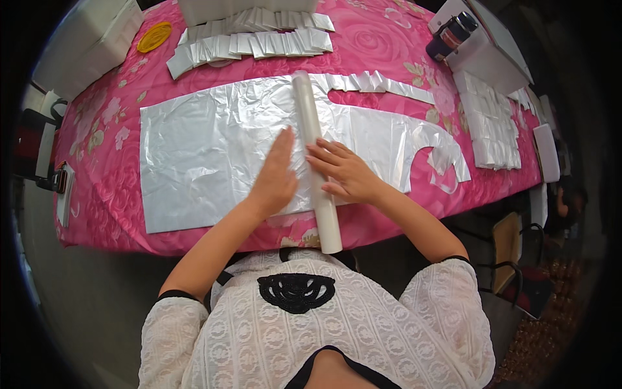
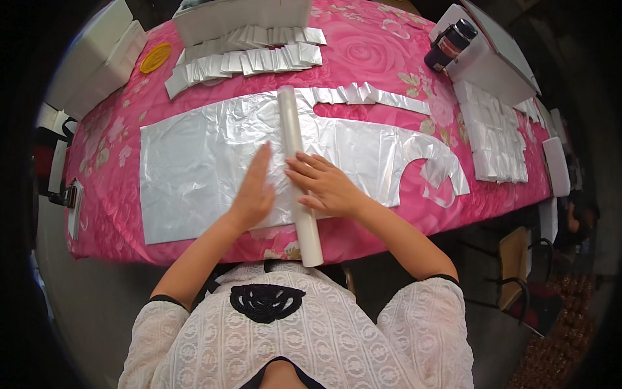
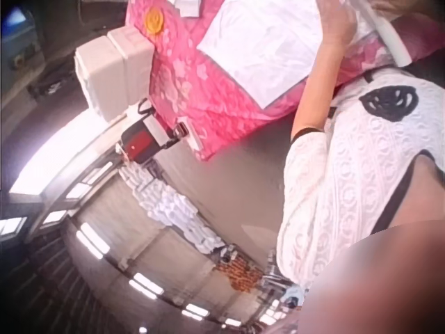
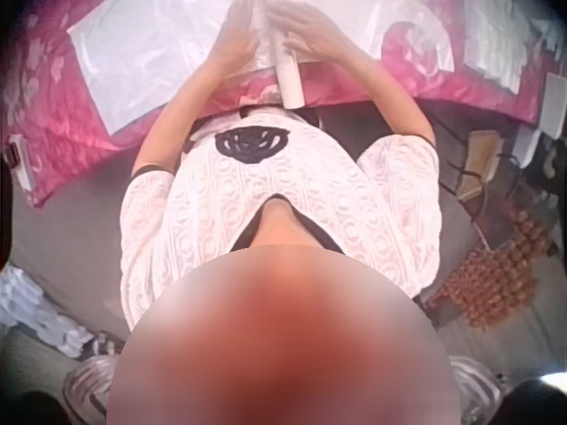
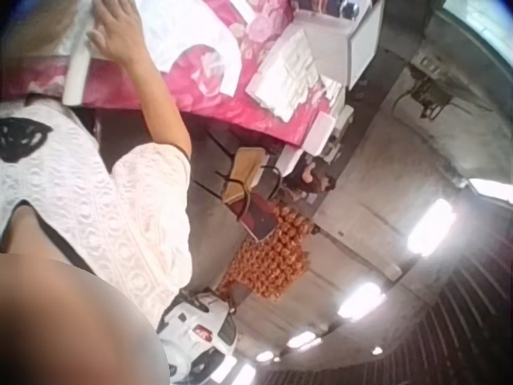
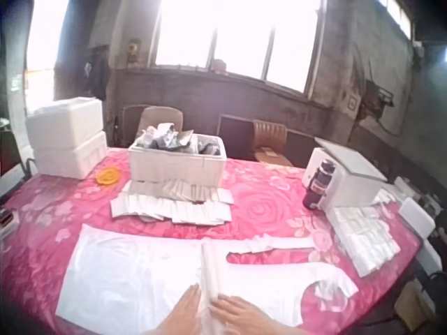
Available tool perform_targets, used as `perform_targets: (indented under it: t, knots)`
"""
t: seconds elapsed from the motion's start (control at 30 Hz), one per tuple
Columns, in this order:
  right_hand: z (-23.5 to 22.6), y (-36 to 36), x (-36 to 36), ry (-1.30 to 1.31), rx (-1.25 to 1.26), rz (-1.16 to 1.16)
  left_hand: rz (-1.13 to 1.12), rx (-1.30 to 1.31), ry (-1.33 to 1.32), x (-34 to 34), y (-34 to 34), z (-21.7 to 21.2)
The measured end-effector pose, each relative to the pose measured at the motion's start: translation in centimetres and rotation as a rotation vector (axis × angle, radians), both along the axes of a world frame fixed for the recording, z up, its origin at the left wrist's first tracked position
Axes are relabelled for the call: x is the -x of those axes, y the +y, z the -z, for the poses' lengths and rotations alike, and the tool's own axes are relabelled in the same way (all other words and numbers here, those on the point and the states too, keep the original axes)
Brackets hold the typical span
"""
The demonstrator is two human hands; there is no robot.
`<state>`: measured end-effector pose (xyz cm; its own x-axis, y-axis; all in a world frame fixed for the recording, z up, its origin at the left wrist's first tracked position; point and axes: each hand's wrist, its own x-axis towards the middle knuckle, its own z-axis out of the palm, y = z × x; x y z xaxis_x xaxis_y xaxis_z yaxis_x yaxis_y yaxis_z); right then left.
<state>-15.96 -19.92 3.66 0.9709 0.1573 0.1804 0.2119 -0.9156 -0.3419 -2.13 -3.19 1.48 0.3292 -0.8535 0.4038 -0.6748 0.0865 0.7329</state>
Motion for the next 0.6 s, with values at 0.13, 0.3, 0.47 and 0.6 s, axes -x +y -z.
perform_targets:
  t: [0.13, 0.3, 0.47, 0.6]
  knots:
    - [0.0, 7.1, -6.4, 0.147, -0.177, -0.132, -0.255, 0.070, -0.031, -3.6, 7.0, -2.4]
    - [-4.6, 16.8, -10.6, 0.401, -0.982, -0.473, -0.590, 0.073, 0.333, -6.1, 17.5, -2.0]
    - [-1.5, 14.4, -12.9, -0.143, -0.527, -0.279, -0.789, 0.015, 0.530, -2.8, 26.0, -1.3]
    - [0.0, 11.1, -14.5, -0.015, -0.117, -0.360, -0.804, 0.029, 0.656, 0.4, 27.9, 0.0]
